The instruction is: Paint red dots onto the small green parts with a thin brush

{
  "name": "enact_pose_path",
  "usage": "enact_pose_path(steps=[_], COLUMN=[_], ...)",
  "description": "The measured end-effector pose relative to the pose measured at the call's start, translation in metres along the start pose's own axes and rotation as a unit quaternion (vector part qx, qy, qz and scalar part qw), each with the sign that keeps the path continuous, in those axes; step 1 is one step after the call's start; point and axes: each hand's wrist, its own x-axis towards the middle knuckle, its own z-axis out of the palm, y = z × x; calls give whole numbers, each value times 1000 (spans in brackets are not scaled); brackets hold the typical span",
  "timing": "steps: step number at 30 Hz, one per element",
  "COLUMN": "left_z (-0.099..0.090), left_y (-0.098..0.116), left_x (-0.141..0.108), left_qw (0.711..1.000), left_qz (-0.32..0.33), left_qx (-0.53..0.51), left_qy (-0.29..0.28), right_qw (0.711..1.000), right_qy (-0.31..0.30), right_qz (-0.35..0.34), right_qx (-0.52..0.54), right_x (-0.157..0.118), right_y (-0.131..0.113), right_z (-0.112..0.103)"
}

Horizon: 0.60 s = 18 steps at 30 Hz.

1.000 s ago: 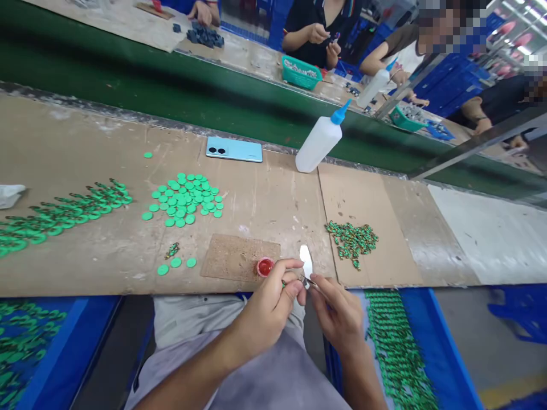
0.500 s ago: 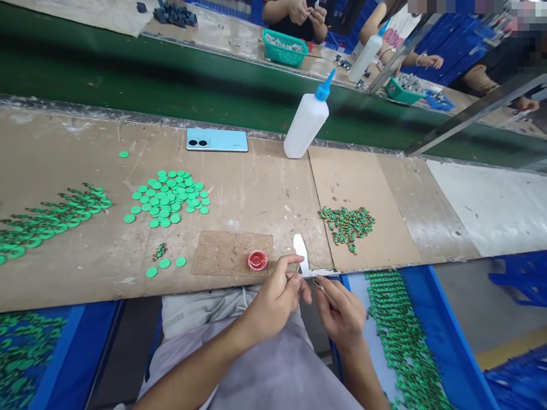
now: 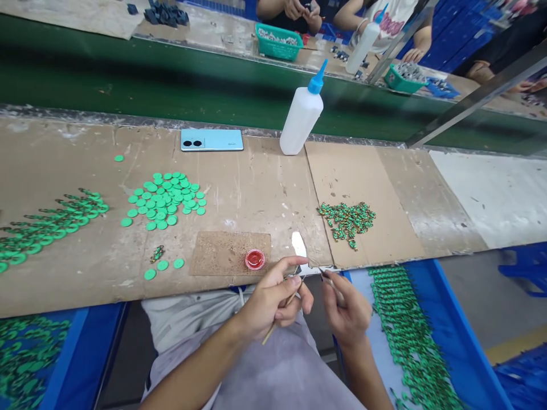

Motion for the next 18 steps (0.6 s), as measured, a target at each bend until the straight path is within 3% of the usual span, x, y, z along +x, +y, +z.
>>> enact_pose_path(steps=[3, 9, 14, 18], left_z=[-1, 1, 5, 6], left_y=[2, 3, -3, -3], left_x=[-1, -5, -10, -11], left_qw=[1000, 999, 995, 983], left_qz=[-12, -9, 13, 32], left_qx=[-25, -20, 66, 137], left_qy=[5, 23, 72, 120], right_qw=[998, 998, 998, 996], right_qy=[-16, -20, 0, -29], right_qz=[-45, -46, -45, -67], right_qx=[28, 43, 37, 46], right_x=[1, 3, 3, 6], right_y=[0, 0, -3, -2], right_z=[1, 6, 6, 3])
